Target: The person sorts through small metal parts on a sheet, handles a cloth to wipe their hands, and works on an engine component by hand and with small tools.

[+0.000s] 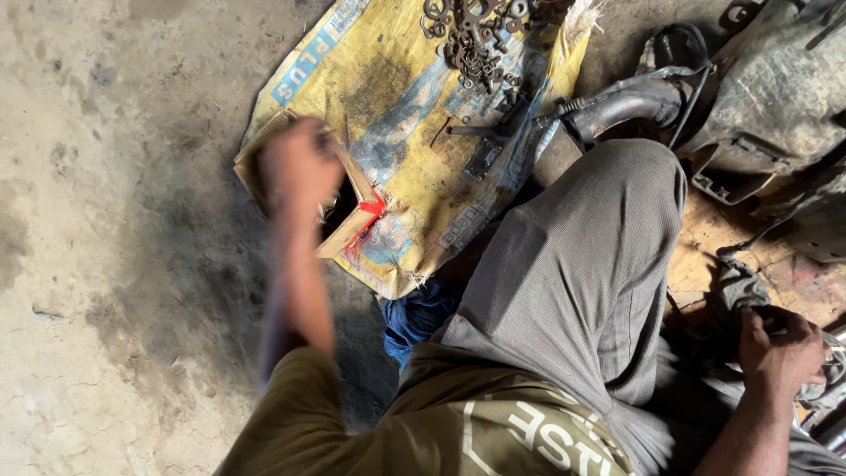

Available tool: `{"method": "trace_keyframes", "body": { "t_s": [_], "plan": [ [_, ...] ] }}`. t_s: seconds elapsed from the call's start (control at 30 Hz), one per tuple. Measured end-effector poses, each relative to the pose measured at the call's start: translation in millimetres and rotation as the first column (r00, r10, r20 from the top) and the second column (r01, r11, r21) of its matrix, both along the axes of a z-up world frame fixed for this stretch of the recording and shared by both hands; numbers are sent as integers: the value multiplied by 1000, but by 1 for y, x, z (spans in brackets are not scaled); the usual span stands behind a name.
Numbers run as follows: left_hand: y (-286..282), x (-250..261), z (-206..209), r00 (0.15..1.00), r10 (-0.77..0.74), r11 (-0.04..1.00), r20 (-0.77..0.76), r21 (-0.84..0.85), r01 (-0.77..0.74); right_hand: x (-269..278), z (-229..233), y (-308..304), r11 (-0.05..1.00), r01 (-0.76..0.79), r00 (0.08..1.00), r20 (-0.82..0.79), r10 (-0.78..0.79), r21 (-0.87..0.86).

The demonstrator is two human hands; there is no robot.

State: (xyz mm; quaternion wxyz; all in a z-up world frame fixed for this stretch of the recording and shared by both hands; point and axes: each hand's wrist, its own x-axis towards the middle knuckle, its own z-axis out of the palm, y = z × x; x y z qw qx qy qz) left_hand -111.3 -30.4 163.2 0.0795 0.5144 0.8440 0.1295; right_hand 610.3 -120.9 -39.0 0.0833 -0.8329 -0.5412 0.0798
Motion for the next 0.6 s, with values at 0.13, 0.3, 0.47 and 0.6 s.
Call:
{"method": "trace_keyframes", "body": {
  "t_s": [0.13, 0.3, 0.47, 0.6],
  "plan": [
    [74, 63, -76, 975, -147, 978, 168, -123, 169, 7, -5, -4, 1000, 16, 992, -122, -18, -14],
    [128, 82, -156, 966, -164, 890, 198, -394, 232, 16, -10, -7, 998, -38, 998, -41, 37, -41],
    [148, 76, -191, 950, -162, 940, 268, -250, 231, 14, -11, -7, 998, -29, 999, -19, 28, -47],
    [155, 94, -190, 861, -248, 957, 445, -26, 289, 6, -2, -3, 997, -70, 997, -40, 71, 28]
  ]
}}
